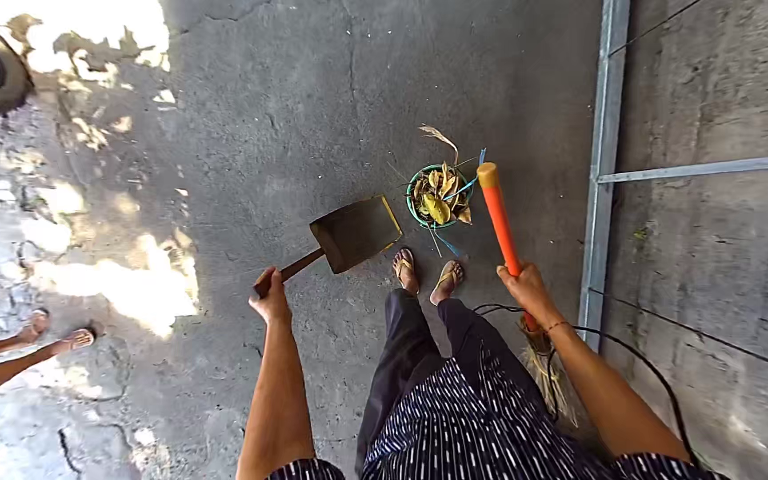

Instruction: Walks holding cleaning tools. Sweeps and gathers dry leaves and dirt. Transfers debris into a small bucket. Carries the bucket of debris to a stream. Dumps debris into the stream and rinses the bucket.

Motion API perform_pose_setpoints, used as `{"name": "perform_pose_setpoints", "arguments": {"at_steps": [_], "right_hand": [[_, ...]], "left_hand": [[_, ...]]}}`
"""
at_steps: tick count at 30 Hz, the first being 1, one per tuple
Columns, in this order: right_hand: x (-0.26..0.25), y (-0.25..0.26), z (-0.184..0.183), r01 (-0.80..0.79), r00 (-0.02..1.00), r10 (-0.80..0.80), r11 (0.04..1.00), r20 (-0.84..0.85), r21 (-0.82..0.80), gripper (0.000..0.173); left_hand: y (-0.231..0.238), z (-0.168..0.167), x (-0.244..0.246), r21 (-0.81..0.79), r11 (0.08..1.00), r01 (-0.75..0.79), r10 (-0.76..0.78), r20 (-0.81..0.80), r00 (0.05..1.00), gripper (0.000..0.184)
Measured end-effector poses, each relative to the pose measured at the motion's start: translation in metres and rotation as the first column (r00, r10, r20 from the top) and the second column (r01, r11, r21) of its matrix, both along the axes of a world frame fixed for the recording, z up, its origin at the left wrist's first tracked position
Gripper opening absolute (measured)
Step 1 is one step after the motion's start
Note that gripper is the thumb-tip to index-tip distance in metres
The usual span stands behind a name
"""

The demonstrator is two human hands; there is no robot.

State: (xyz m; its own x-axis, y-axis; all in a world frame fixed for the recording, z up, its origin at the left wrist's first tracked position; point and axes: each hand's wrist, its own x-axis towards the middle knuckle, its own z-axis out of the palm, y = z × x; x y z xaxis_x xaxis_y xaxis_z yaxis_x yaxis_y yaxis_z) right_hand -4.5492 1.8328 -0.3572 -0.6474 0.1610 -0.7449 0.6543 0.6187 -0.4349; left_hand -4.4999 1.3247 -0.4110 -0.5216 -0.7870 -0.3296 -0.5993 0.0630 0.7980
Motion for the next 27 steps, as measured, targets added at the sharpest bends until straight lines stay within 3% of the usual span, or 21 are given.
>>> {"name": "perform_pose_setpoints", "arguments": {"at_steps": [4,6,8,10,14,19,24,27], "right_hand": [[-0.007,-0.013,-0.019,-0.026,0.998,0.024,0.999,0.053,0.028,0.026],[-0.005,-0.013,-0.036,-0.016,0.997,0.012,0.999,0.076,0.045,0.025],[-0.001,-0.009,-0.054,0.01,0.996,-0.015,0.998,0.083,0.057,0.025],[0.006,-0.002,-0.072,0.056,0.994,-0.061,0.997,0.087,0.06,0.024],[0.023,0.011,-0.107,0.153,0.985,-0.156,0.987,0.079,0.043,0.023],[0.055,0.017,-0.146,0.264,0.96,-0.266,0.964,0.084,0.038,0.025],[0.081,0.019,-0.185,0.348,0.935,-0.351,0.935,0.045,0.075,0.015],[0.089,0.021,-0.201,0.359,0.933,-0.361,0.932,0.016,0.05,0.014]], "left_hand": [[-0.004,-0.015,0.021,-0.01,0.956,-0.294,0.294,-0.014,0.956,0.046],[0.017,-0.012,0.021,0.061,0.895,-0.441,0.437,0.069,0.897,0.051],[0.056,-0.015,0.021,0.165,0.872,-0.461,0.415,0.251,0.874,0.051],[0.104,-0.036,0.022,0.321,0.861,-0.394,0.269,0.37,0.889,0.049],[0.186,-0.131,-0.01,0.559,0.795,-0.233,-0.035,0.427,0.904,0.044],[0.267,-0.274,-0.063,0.637,0.758,-0.138,-0.215,0.444,0.87,0.06],[0.324,-0.397,-0.075,0.673,0.719,-0.176,-0.182,0.426,0.886,0.075],[0.345,-0.428,-0.065,0.74,0.645,-0.19,-0.1,0.329,0.939,0.089]]}}
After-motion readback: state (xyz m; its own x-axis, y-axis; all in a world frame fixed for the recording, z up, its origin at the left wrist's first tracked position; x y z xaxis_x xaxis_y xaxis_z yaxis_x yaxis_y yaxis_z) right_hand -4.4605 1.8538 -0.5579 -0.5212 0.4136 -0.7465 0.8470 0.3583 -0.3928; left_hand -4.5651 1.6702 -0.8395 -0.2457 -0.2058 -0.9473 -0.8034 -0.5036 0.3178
